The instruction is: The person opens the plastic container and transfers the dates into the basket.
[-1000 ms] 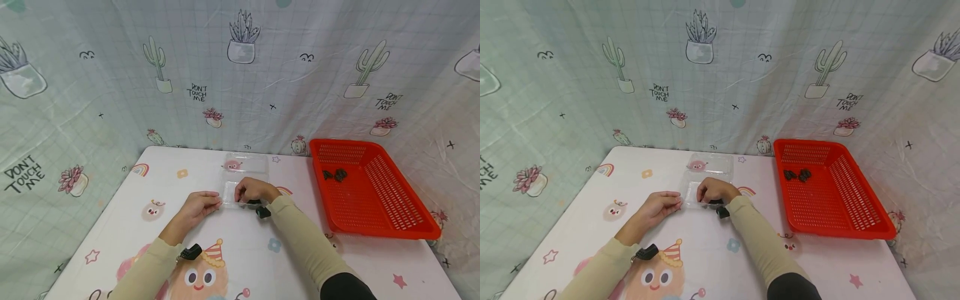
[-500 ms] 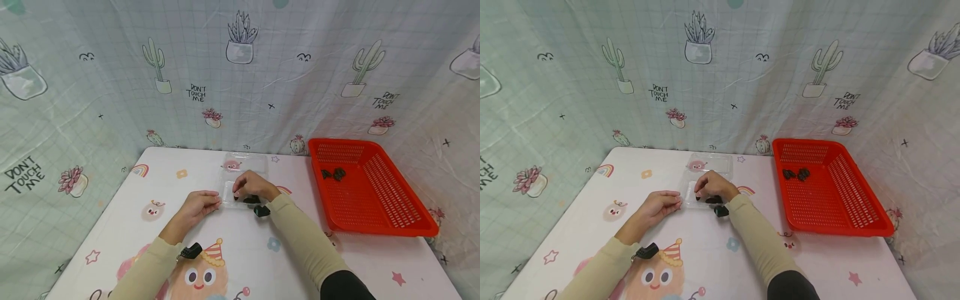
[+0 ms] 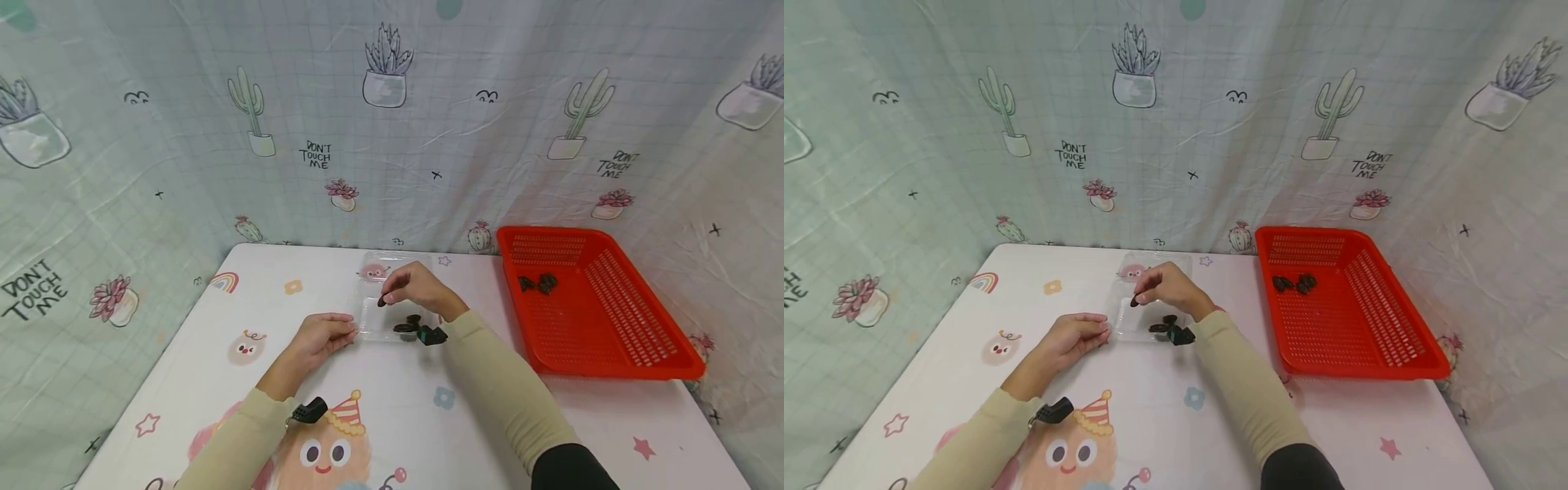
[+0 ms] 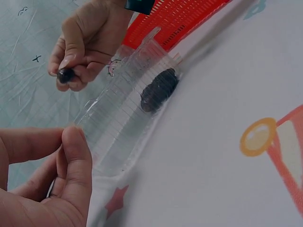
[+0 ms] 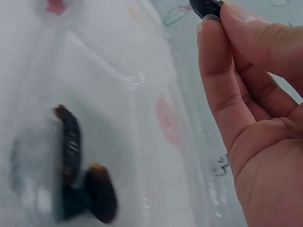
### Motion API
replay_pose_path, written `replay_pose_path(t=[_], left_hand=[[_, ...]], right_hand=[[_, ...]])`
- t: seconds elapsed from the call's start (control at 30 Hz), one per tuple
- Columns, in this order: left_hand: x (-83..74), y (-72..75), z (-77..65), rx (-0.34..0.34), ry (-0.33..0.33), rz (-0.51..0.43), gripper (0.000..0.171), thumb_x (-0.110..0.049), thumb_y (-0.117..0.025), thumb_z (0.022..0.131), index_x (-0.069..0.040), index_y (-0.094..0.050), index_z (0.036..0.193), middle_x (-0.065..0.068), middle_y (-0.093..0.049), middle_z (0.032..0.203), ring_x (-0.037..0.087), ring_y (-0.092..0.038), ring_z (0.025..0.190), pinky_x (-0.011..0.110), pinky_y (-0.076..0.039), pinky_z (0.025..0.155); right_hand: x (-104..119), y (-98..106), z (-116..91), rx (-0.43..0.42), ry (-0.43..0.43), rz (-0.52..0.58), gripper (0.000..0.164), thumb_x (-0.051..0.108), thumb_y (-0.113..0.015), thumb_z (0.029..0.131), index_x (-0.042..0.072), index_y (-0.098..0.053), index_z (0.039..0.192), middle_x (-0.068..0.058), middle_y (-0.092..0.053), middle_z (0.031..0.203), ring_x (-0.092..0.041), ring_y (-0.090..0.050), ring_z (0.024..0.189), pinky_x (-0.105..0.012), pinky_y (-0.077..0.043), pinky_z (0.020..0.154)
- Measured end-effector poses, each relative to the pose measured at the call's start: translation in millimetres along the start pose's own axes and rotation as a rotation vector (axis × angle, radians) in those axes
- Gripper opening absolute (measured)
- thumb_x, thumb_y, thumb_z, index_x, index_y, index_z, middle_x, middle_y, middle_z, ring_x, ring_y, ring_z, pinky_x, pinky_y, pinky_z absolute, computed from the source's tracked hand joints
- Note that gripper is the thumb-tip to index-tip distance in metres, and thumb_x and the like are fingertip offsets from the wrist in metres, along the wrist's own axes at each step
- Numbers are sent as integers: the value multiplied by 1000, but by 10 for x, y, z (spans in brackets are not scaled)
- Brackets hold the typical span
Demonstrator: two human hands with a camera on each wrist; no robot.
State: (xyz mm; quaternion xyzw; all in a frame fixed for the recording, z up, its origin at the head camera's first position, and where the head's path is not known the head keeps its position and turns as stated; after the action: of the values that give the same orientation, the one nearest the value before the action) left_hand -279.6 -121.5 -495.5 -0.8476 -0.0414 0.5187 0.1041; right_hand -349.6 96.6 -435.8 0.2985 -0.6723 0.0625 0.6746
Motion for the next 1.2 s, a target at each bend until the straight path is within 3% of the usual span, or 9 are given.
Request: replay_pose_path(t=[0.4, 0.67, 0.93, 1.2], left_hand=[[-13, -4, -45, 15, -3, 6, 44, 5, -64, 98, 17, -51, 138, 7, -75, 94, 12, -71, 81, 26, -64, 79], [-11, -9, -44, 9, 1, 8, 44, 4, -64, 98, 16, -52, 138, 8, -75, 95, 12, -72, 82, 26, -64, 80], [-10, 8, -38, 9, 3, -1, 46, 4, -67, 97, 16, -51, 138, 10, -75, 98, 12, -72, 82, 27, -64, 83], [9, -3, -20, 19, -1, 6, 45, 3, -66, 97, 16, -52, 138, 10, -75, 99, 12, -72, 84, 27, -64, 84]], right_hand=[[172, 591, -249, -125, 21, 81, 13, 1, -80, 89, -2, -76, 101, -3, -75, 92, -21, -68, 87, -28, -58, 84], [209, 983, -432, -178, 19, 89, 18, -2, -77, 90, -8, -72, 106, 1, -76, 91, -14, -70, 86, -31, -59, 89], [194, 1365, -563, -296, -14, 65, 29, 1, -77, 92, -14, -68, 115, 7, -73, 87, -12, -69, 85, -21, -59, 82], [118, 1674, -777, -377, -87, -17, 18, 15, -77, 95, 7, -78, 111, 2, -72, 103, -22, -63, 102, -27, -54, 91]])
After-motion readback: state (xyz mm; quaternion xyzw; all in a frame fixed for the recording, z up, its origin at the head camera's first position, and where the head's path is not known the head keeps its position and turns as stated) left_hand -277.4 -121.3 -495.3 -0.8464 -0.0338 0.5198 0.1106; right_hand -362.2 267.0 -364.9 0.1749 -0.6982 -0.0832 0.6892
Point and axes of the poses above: each hand's wrist, its own z-axis towards the middle knuckle, its own y-axis out of the back of the hand, x = y × z, the point moved 5 cm from there along z, towards the middle knuckle
